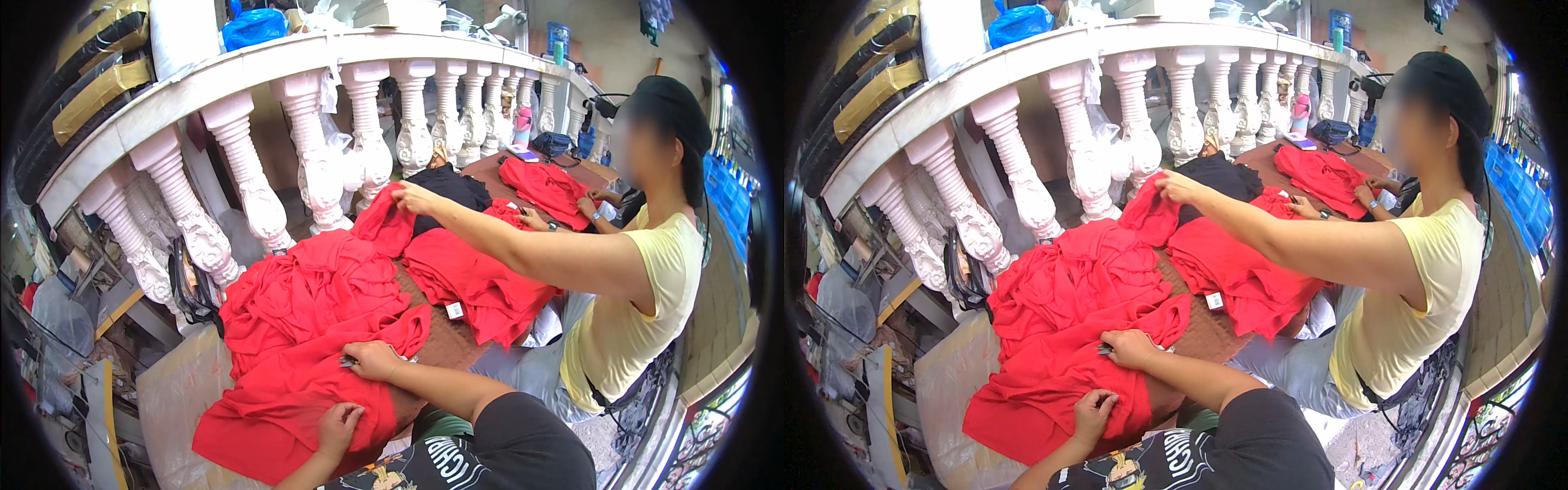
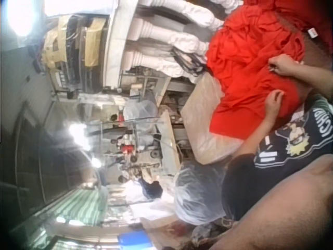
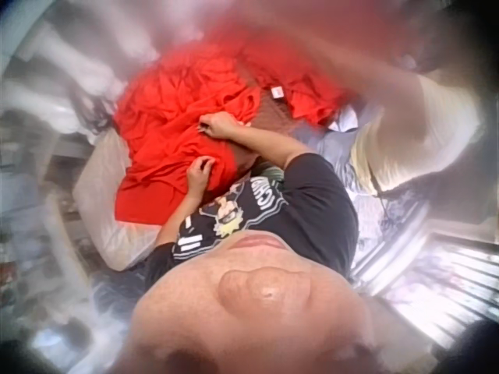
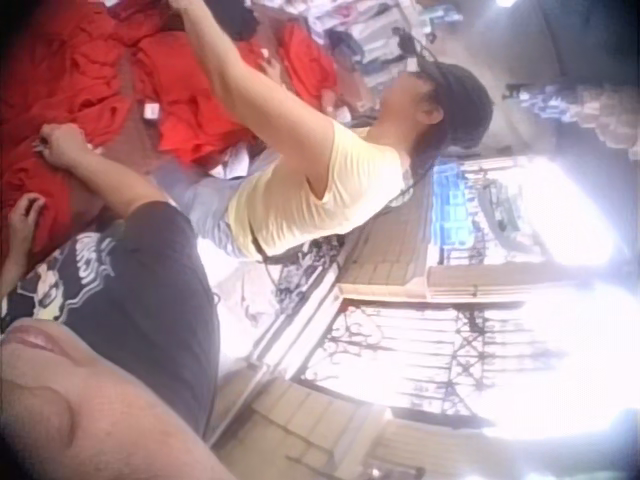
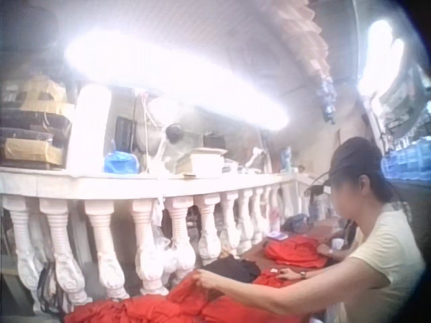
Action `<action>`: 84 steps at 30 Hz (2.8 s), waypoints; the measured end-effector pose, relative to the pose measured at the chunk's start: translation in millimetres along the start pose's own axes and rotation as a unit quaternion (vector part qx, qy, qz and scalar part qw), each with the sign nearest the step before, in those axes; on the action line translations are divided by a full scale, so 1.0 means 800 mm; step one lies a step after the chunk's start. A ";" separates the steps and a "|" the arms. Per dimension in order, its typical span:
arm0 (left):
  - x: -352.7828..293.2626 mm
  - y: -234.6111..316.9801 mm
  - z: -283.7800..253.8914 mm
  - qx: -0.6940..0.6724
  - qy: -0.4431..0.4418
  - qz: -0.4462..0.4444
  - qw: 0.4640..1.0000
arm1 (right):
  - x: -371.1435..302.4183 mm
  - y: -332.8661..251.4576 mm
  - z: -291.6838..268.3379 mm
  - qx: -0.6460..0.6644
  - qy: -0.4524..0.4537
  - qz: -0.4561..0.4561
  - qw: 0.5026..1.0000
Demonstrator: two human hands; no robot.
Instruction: The person trims excess threads from red t-shirts using a small pair of shears, handling the garments one by one and checking different areas of the shirts.
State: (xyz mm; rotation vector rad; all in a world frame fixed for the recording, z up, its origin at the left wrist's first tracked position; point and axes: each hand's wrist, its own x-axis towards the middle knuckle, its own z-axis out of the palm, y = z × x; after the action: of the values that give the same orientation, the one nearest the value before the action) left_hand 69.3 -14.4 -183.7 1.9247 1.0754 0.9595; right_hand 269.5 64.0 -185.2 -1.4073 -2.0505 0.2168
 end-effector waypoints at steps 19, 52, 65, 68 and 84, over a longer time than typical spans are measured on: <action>0.004 0.067 -0.092 -0.107 -0.172 -0.091 0.975 | -0.048 -0.071 -0.106 0.112 -0.102 0.039 0.988; -0.014 0.355 -0.066 -0.477 -0.386 0.526 0.589 | -0.034 -0.169 -0.269 0.380 -0.347 -0.189 0.836; 0.005 0.363 -0.049 -0.422 -0.313 0.614 0.589 | -0.039 -0.136 -0.185 0.238 -0.259 -0.104 0.930; 0.010 0.336 -0.086 -0.383 -0.380 0.517 0.665 | -0.049 -0.092 -0.126 0.147 -0.222 -0.052 0.963; 0.133 0.034 0.008 -0.004 -0.236 0.155 0.959 | -0.147 -0.049 -0.065 -0.029 -0.127 0.122 0.984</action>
State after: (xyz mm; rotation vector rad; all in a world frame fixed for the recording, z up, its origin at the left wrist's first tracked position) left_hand 124.5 68.6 -136.7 2.2049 0.5039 0.6067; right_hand 295.6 -67.6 -173.8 -1.7431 -2.0933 0.4640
